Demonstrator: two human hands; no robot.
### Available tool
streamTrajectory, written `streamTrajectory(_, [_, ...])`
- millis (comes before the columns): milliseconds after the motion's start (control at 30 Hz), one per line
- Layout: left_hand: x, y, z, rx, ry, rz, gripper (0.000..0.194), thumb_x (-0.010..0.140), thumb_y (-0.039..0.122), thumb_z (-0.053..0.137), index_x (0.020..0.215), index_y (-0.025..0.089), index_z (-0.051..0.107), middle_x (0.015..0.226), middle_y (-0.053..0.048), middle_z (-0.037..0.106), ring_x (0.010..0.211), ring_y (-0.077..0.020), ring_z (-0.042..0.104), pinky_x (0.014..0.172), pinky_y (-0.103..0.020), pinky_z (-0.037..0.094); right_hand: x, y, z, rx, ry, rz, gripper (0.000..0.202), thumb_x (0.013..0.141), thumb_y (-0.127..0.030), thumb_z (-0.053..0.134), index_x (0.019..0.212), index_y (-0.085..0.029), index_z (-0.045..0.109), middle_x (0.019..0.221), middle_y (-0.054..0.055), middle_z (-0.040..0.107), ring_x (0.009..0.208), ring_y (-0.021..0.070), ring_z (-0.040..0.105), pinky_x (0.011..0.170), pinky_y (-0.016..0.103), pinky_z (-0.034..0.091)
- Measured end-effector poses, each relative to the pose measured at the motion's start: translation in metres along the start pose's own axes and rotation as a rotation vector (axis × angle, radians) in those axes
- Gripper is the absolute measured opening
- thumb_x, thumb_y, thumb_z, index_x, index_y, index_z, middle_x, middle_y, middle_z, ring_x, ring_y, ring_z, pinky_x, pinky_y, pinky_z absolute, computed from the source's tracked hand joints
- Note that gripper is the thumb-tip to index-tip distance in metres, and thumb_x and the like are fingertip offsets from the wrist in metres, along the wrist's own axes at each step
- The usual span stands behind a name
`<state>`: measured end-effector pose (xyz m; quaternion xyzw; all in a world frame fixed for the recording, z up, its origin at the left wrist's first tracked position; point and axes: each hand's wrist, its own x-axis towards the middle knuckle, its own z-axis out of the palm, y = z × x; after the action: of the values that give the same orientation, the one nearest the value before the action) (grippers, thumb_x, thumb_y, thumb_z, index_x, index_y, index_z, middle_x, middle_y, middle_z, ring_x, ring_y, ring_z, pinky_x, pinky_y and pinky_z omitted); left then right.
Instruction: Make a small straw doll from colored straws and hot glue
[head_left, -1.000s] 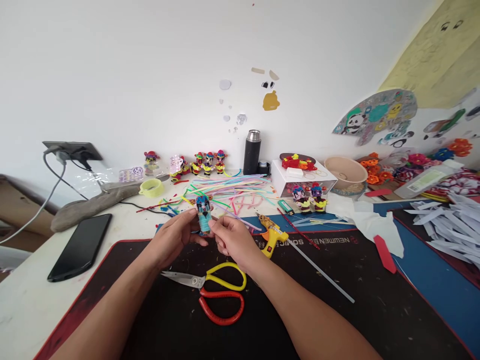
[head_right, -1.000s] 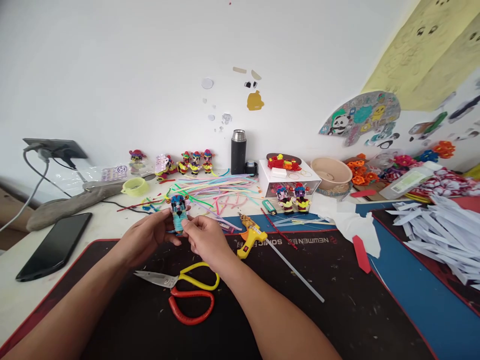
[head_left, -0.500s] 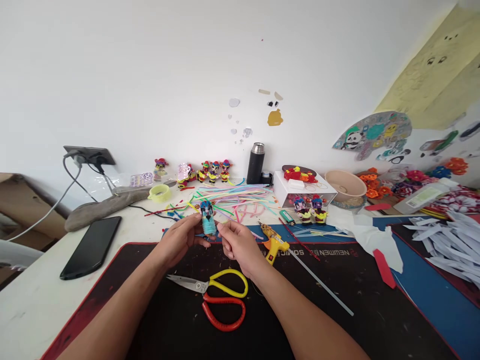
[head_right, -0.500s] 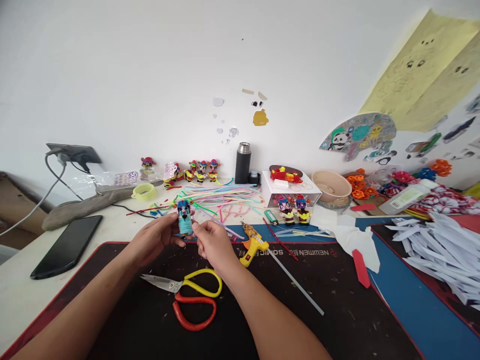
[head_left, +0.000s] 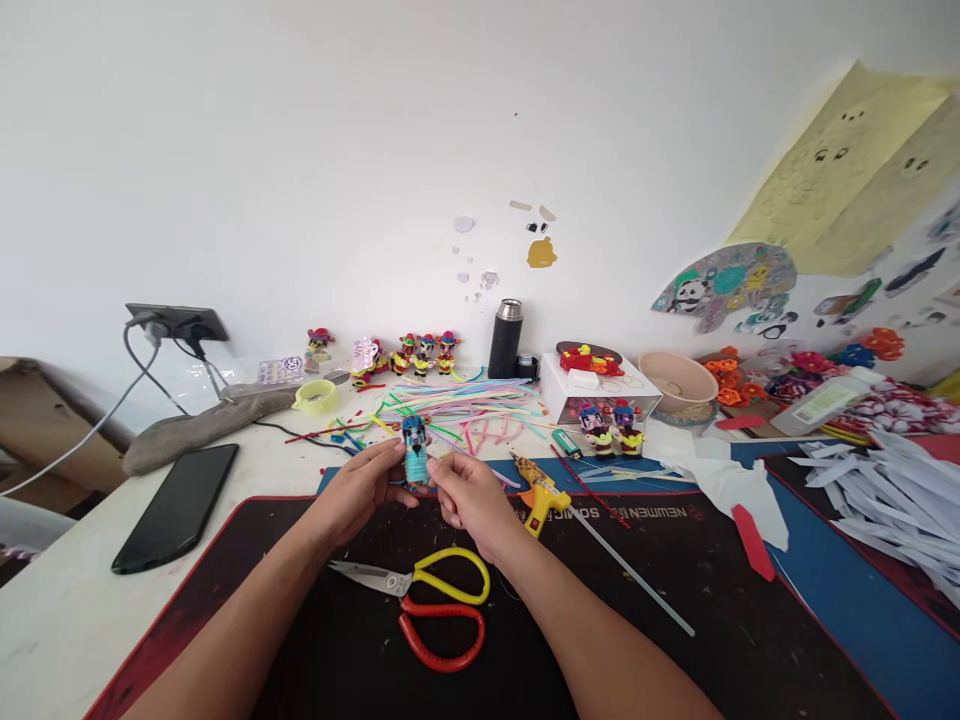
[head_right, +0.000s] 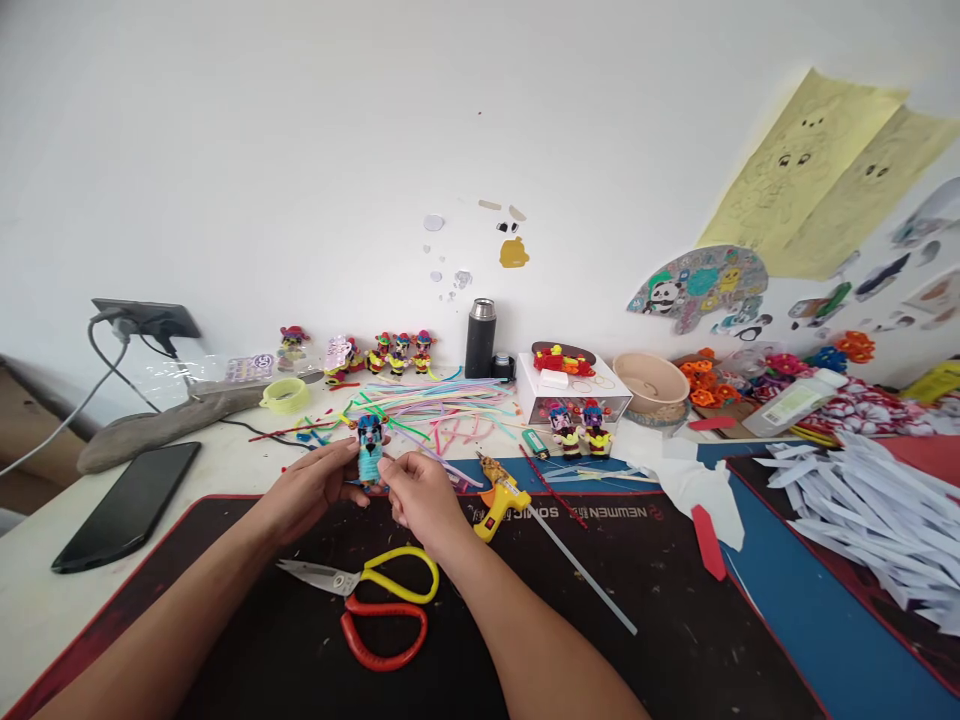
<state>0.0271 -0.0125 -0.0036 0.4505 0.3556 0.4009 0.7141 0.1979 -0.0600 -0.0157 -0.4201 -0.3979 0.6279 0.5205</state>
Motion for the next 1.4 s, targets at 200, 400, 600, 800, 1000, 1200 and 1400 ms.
streamTrajectory(200, [-0.0005,-0.0009,0.0004,0.019,-0.031,-0.004,0.029,0.083,0.038,0.085,0.095,0.015,0.075,0.087,-0.010,0.080,0.075,-0.0261,0.077,0.056,-0.031,0.063,0.0007,0.0031,-0.0004,-0.003,-0.004,-0.001,0.052,0.077,-0.065,0.080,0.074,-0.022,0.052,0.047,-0.011,0.043,0.038,0.0054,0.029,0.038,0.022,0.020])
streamTrajectory(400, [-0.0003,-0.0029,-0.0017,0.024,-0.072,0.008,0.032,0.082,0.043,0.086,0.096,0.015,0.077,0.087,-0.010,0.079,0.075,-0.0247,0.076,0.057,-0.031,0.063,0.0016,0.0046,-0.0012,-0.026,-0.008,-0.005,0.052,0.077,-0.066,0.080,0.074,-0.021,0.053,0.047,-0.011,0.043,0.037,0.0055,0.029,0.038,0.023,0.020])
streamTrajectory(600, [-0.0008,-0.0030,-0.0018,0.049,-0.063,0.003,0.027,0.085,0.041,0.083,0.096,0.016,0.077,0.087,-0.010,0.079,0.074,-0.0251,0.075,0.058,-0.032,0.063,0.0015,0.0046,-0.0013,-0.008,-0.014,0.000,0.052,0.077,-0.066,0.080,0.074,-0.022,0.052,0.047,-0.010,0.043,0.037,0.0057,0.030,0.039,0.023,0.021])
streamTrajectory(800, [-0.0007,-0.0047,-0.0029,0.091,-0.065,0.017,0.028,0.086,0.043,0.082,0.094,0.017,0.077,0.087,-0.009,0.078,0.075,-0.0245,0.074,0.060,-0.033,0.063,0.0000,0.0034,-0.0005,-0.025,-0.010,0.000,0.052,0.078,-0.065,0.080,0.074,-0.022,0.052,0.047,-0.010,0.043,0.038,0.0060,0.030,0.039,0.023,0.021])
streamTrajectory(1000, [-0.0005,-0.0049,-0.0019,0.136,-0.061,0.028,0.033,0.083,0.049,0.084,0.092,0.017,0.077,0.083,-0.006,0.075,0.072,-0.0215,0.070,0.060,-0.033,0.064,0.0001,0.0033,-0.0006,-0.009,-0.018,0.006,0.052,0.077,-0.064,0.081,0.073,-0.021,0.051,0.047,-0.010,0.044,0.039,0.0057,0.030,0.040,0.022,0.021])
streamTrajectory(1200, [-0.0017,-0.0029,-0.0001,0.141,-0.055,0.031,0.034,0.081,0.049,0.086,0.088,0.018,0.075,0.079,-0.003,0.070,0.071,-0.0201,0.068,0.060,-0.031,0.064,0.0000,0.0026,-0.0001,0.000,-0.022,0.003,0.050,0.079,-0.062,0.080,0.074,-0.021,0.051,0.048,-0.011,0.044,0.039,0.0054,0.029,0.040,0.023,0.021])
streamTrajectory(1400, [-0.0019,-0.0026,0.0003,0.146,-0.049,0.031,0.036,0.080,0.051,0.087,0.089,0.018,0.075,0.079,-0.003,0.069,0.069,-0.0195,0.068,0.060,-0.030,0.063,-0.0008,0.0028,0.0004,-0.005,-0.024,-0.007,0.051,0.079,-0.063,0.080,0.074,-0.021,0.051,0.048,-0.010,0.045,0.039,0.0054,0.030,0.040,0.023,0.021])
